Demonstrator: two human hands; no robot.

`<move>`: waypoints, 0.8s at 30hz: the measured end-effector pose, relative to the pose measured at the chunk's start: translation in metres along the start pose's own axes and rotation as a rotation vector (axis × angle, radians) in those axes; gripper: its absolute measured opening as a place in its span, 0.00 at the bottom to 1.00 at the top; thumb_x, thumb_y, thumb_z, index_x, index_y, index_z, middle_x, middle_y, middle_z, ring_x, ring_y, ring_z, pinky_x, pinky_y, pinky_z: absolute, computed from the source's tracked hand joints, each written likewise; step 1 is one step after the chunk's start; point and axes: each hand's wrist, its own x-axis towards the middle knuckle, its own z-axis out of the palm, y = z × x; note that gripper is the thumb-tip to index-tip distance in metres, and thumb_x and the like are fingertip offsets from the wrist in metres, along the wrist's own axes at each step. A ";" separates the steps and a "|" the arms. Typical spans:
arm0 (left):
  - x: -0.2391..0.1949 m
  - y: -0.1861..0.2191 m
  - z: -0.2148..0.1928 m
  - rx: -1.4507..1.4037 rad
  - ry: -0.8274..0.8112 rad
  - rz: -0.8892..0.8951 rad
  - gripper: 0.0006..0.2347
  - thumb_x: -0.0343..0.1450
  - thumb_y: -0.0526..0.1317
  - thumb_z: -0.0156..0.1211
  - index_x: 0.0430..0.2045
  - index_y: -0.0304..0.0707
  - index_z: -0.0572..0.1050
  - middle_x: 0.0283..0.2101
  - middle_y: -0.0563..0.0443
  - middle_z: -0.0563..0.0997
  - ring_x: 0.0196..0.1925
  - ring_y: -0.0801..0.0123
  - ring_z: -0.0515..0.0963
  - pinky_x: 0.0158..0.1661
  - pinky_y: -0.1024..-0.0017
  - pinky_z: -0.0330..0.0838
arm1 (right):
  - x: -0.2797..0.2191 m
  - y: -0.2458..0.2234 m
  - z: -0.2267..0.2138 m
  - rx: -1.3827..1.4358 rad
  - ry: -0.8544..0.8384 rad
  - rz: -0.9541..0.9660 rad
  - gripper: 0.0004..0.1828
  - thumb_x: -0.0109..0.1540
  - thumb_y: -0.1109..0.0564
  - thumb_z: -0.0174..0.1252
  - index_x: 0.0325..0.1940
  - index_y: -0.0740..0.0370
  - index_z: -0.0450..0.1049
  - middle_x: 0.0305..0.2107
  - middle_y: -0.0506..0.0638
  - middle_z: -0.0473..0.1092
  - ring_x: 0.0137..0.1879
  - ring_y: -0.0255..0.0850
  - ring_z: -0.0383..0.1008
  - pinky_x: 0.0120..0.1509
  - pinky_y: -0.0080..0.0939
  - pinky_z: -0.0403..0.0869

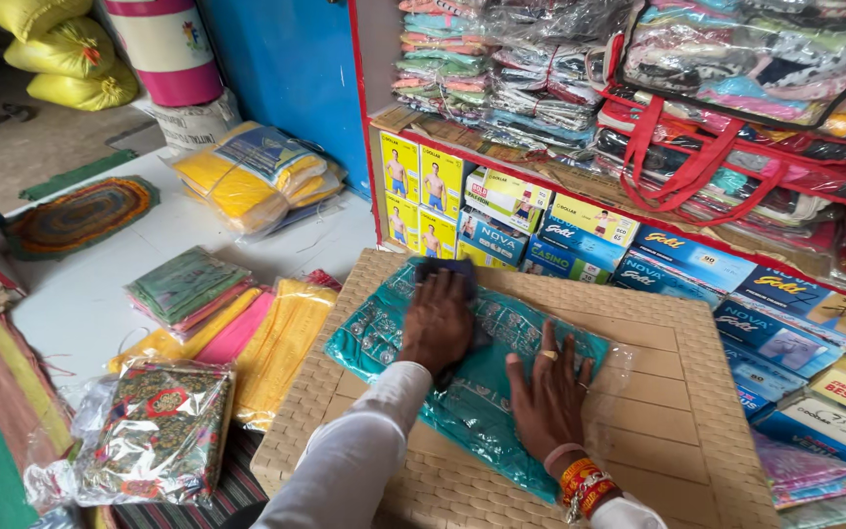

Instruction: The person wipes the surface of several packaged fabric items using a dark cloth. They handle a grey package, a teal package, a yellow package, and a red package, wiping each one thoroughly before placing it aside.

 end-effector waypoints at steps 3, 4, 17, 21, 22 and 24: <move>-0.017 0.040 -0.005 -0.134 -0.038 0.187 0.21 0.73 0.43 0.53 0.59 0.31 0.72 0.64 0.30 0.72 0.66 0.38 0.70 0.68 0.51 0.58 | -0.004 0.010 0.009 -0.137 0.038 -0.063 0.27 0.72 0.46 0.37 0.73 0.56 0.50 0.77 0.60 0.46 0.82 0.59 0.43 0.80 0.67 0.40; -0.023 0.051 -0.010 -0.177 -0.060 0.258 0.20 0.74 0.43 0.53 0.58 0.31 0.72 0.64 0.30 0.72 0.67 0.40 0.70 0.69 0.51 0.58 | -0.004 0.013 0.011 0.055 0.053 -0.017 0.29 0.72 0.48 0.37 0.75 0.61 0.49 0.76 0.59 0.47 0.80 0.59 0.44 0.79 0.69 0.41; -0.096 -0.092 -0.091 -0.074 0.055 -0.057 0.18 0.74 0.38 0.43 0.60 0.33 0.67 0.62 0.28 0.73 0.65 0.37 0.70 0.64 0.50 0.63 | 0.007 0.020 0.010 0.280 0.062 0.073 0.39 0.61 0.34 0.58 0.69 0.56 0.61 0.68 0.60 0.60 0.77 0.62 0.51 0.78 0.69 0.44; -0.098 -0.119 -0.135 -0.094 -0.131 -0.619 0.15 0.80 0.45 0.38 0.51 0.35 0.70 0.48 0.24 0.79 0.51 0.30 0.77 0.52 0.43 0.69 | 0.016 0.008 -0.024 0.325 -0.086 0.049 0.48 0.53 0.31 0.65 0.70 0.55 0.60 0.66 0.63 0.58 0.75 0.63 0.49 0.75 0.71 0.41; -0.098 -0.120 -0.143 -0.150 -0.049 -0.557 0.15 0.79 0.45 0.40 0.49 0.34 0.71 0.46 0.24 0.80 0.50 0.29 0.77 0.50 0.44 0.70 | 0.016 0.001 -0.036 0.311 -0.113 0.053 0.51 0.51 0.30 0.67 0.70 0.56 0.59 0.66 0.63 0.58 0.74 0.61 0.51 0.75 0.71 0.43; -0.096 -0.119 -0.154 -0.264 0.112 -0.431 0.14 0.78 0.44 0.43 0.46 0.32 0.72 0.42 0.23 0.81 0.49 0.28 0.78 0.47 0.45 0.72 | 0.015 -0.017 -0.061 0.339 -0.111 -0.068 0.52 0.51 0.29 0.68 0.69 0.57 0.59 0.65 0.62 0.59 0.73 0.58 0.55 0.74 0.70 0.50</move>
